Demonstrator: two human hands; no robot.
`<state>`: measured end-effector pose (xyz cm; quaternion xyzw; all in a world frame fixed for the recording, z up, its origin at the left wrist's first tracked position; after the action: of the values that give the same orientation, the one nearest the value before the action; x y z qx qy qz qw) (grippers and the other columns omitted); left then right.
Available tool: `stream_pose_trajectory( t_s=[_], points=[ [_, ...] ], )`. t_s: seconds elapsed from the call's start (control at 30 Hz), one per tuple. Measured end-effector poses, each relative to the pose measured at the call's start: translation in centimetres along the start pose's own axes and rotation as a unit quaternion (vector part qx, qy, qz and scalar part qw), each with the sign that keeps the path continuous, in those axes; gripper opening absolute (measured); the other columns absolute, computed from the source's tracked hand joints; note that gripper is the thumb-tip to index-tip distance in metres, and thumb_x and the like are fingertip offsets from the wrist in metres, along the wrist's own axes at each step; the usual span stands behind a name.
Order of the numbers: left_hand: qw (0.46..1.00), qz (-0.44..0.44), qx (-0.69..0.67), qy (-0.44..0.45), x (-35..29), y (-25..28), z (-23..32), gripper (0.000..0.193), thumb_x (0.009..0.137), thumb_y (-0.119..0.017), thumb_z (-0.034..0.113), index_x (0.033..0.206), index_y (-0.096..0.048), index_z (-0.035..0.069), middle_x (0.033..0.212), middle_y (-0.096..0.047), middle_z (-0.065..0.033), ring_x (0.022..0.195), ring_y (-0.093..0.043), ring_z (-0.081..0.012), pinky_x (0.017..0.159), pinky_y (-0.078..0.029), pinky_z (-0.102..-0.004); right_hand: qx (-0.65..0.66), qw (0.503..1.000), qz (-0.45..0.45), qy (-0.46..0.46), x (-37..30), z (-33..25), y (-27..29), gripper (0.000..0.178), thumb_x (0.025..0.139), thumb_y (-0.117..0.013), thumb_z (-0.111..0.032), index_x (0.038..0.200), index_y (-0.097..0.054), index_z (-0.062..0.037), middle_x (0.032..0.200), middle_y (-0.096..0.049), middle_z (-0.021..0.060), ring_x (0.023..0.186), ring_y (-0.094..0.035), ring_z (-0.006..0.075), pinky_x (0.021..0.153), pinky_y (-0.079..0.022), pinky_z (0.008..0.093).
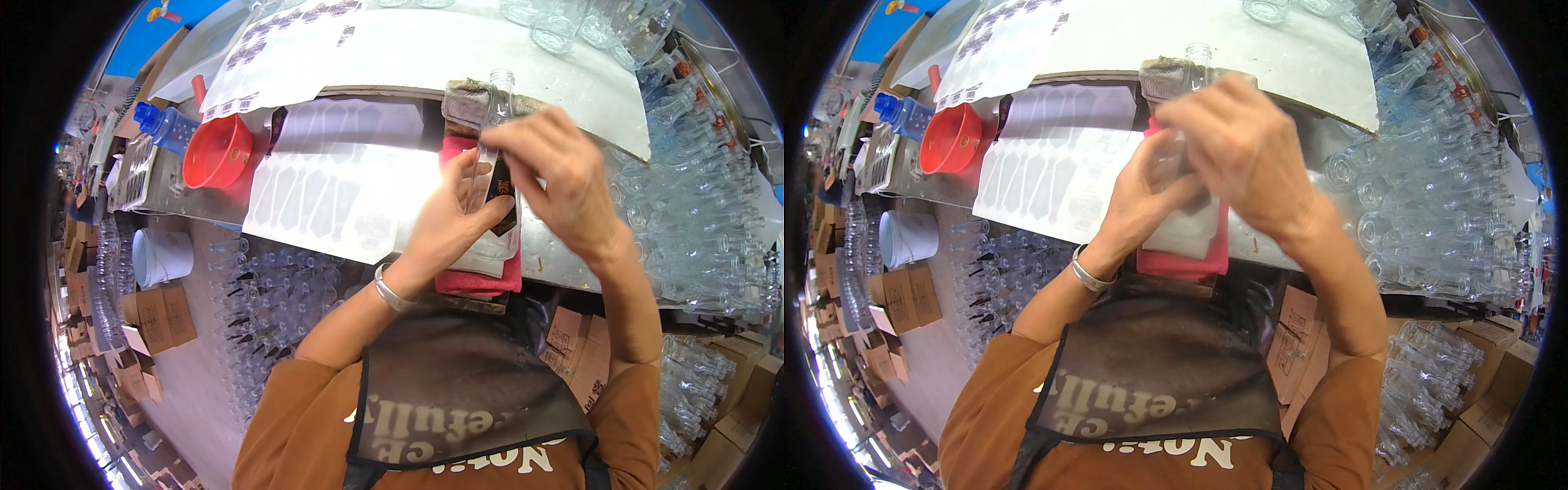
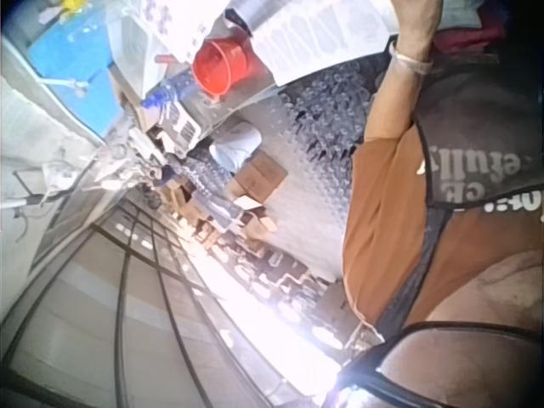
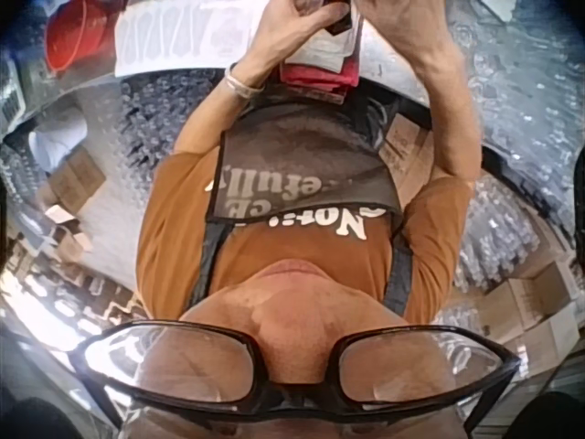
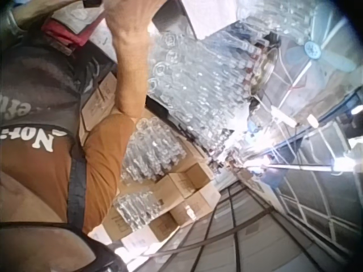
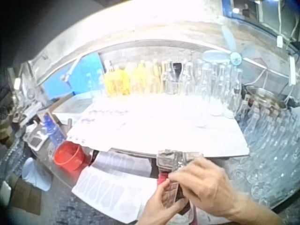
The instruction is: The person applies labels to clear plastic bottles one by one. They pick a bottle, place a label on it, smooth it with a black card, and set it aside. The person also handles sheets of labels and stacks them on the table.
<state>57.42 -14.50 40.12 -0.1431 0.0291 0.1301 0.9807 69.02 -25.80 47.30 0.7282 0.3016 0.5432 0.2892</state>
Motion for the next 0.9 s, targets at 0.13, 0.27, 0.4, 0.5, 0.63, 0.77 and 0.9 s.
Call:
stream_pose_trajectory(
  t_s=[0.13, 0.27, 0.4, 0.5, 0.63, 0.77, 0.9],
  points=[
    [0.969, -0.02, 0.215, -0.117, -2.2, 1.6, -0.8, 0.102, 0.079, -0.082, 0.013, 0.152, -0.015, -0.009, 0.144, -0.044, -0.0263, 0.135, -0.046, -0.0339, 0.111, -0.039, -0.0383, 0.108, 0.99, -0.082, -0.043, -2.7, -3.9, 1.2, 0.029, 0.072, -0.07, 0.002, 0.099, -0.07, -0.0065, 0.088, -0.068, 0.0074, 0.082, -0.063, 0.0262, 0.072, -0.053, 0.0354],
    [0.915, -0.018, 0.363, -0.176, -4.1, 2.0, -1.5, 0.116, 0.067, -0.09, 0.017, 0.153, -0.016, -0.008, 0.146, -0.041, -0.031, 0.135, -0.044, -0.0421, 0.11, -0.039, -0.0421, 0.107, 0.993, -0.024, -0.048, -0.9, -3.5, 1.7, 0.032, 0.071, -0.072, 0.005, 0.102, -0.071, -0.0053, 0.088, -0.069, 0.0089, 0.082, -0.063, 0.0291, 0.074, -0.052, 0.0377],
    [0.903, 0.016, 0.367, -0.222, -4.0, 1.4, -2.0, 0.114, 0.067, -0.088, 0.015, 0.153, -0.017, -0.006, 0.143, -0.046, -0.0283, 0.128, -0.052, -0.0407, 0.106, -0.043, -0.0428, 0.048, 0.997, -0.044, -0.029, -1.2, -1.8, 0.5, 0.03, 0.068, -0.071, 0.003, 0.097, -0.07, -0.0057, 0.097, -0.069, 0.0083, 0.088, -0.063, 0.0287, 0.075, -0.052, 0.0388],
    [0.908, 0.034, 0.34, -0.242, -3.7, 1.6, -2.6, 0.109, 0.067, -0.088, 0.014, 0.152, -0.022, -0.006, 0.138, -0.05, -0.0287, 0.123, -0.055, -0.0408, 0.103, -0.046, -0.0429, 0.143, 0.981, -0.13, -0.025, -4.5, -5.4, 0.4, 0.032, 0.065, -0.072, 0.001, 0.096, -0.067, -0.0051, 0.097, -0.067, 0.0091, 0.086, -0.062, 0.0291, 0.075, -0.054, 0.0389],
    [0.911, 0.024, 0.353, -0.214, -4.1, 1.5, -2.2, 0.108, 0.069, -0.087, 0.014, 0.152, -0.022, -0.006, 0.144, -0.046, -0.0263, 0.122, -0.057, -0.0377, 0.102, -0.047, -0.042, 0.253, 0.951, -0.126, -0.122, -4.1, -4.9, 1.0, 0.031, 0.071, -0.068, 0.002, 0.101, -0.07, -0.0045, 0.089, -0.067, 0.0128, 0.078, -0.065, 0.028, 0.072, -0.054, 0.038],
    [0.912, 0.011, 0.346, -0.218, -3.8, 1.2, -2.0, 0.107, 0.066, -0.088, 0.012, 0.151, -0.025, -0.005, 0.148, -0.044, -0.0225, 0.124, -0.056, -0.0359, 0.102, -0.047, -0.0421, 0.093, 0.979, 0.029, -0.179, -0.2, 2.2, 0.5, 0.019, 0.089, -0.066, -0.008, 0.106, -0.068, -0.0002, 0.101, -0.07, 0.0146, 0.086, -0.069, 0.0226, 0.078, -0.054, 0.0298],
    [0.923, 0.009, 0.322, -0.21, -3.7, 1.6, -2.7, 0.104, 0.067, -0.087, 0.009, 0.151, -0.027, -0.005, 0.148, -0.045, -0.0225, 0.127, -0.056, -0.0344, 0.104, -0.046, -0.041, 0.156, 0.987, -0.03, -0.03, -5.1, -0.6, 0.0, 0.027, 0.073, -0.07, -0.002, 0.1, -0.07, -0.0059, 0.106, -0.07, 0.0097, 0.1, -0.066, 0.0261, 0.088, -0.053, 0.038]
  ],
)
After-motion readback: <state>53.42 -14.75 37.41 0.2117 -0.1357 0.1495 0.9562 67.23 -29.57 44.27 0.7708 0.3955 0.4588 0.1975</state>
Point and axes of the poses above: each hand's wrist, its own x-axis towards the middle knuckle, its own y-axis out of the back of the hand, z = x × y, the point moved 1 cm from there along x, towards the middle knuckle
